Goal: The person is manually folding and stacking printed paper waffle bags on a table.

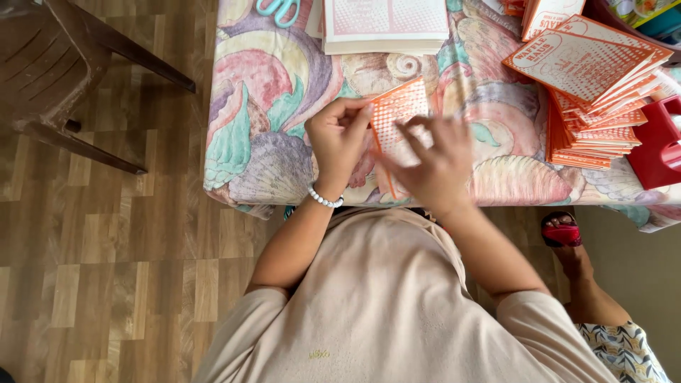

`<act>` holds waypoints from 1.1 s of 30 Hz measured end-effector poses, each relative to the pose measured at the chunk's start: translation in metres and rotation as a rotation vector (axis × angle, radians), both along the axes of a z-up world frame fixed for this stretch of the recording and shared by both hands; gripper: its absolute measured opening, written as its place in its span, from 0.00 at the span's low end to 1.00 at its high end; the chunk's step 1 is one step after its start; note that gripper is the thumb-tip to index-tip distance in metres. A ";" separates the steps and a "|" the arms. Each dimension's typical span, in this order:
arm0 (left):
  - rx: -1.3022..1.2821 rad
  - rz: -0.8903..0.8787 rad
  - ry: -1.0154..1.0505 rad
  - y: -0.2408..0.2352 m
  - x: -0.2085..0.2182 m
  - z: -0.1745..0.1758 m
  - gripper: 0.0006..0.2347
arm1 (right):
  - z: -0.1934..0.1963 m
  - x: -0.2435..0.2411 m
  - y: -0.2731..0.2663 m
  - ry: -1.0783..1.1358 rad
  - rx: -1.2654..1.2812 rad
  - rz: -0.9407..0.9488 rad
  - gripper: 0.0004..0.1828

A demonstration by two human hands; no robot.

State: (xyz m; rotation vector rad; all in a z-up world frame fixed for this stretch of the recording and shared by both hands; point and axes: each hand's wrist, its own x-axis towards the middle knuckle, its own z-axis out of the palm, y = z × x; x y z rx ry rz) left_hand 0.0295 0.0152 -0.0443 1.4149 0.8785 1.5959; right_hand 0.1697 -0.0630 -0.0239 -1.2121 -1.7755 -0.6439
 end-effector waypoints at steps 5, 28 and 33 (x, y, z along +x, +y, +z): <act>-0.003 0.136 0.029 -0.005 -0.009 -0.013 0.02 | -0.047 -0.025 0.015 -0.051 0.066 -0.186 0.13; 0.523 -0.432 1.177 0.020 -0.061 -0.060 0.19 | -0.058 0.049 0.016 -0.393 -0.296 0.291 0.07; 0.645 -0.368 1.279 0.028 -0.063 -0.085 0.23 | -0.059 0.061 0.013 -0.329 -0.488 0.318 0.06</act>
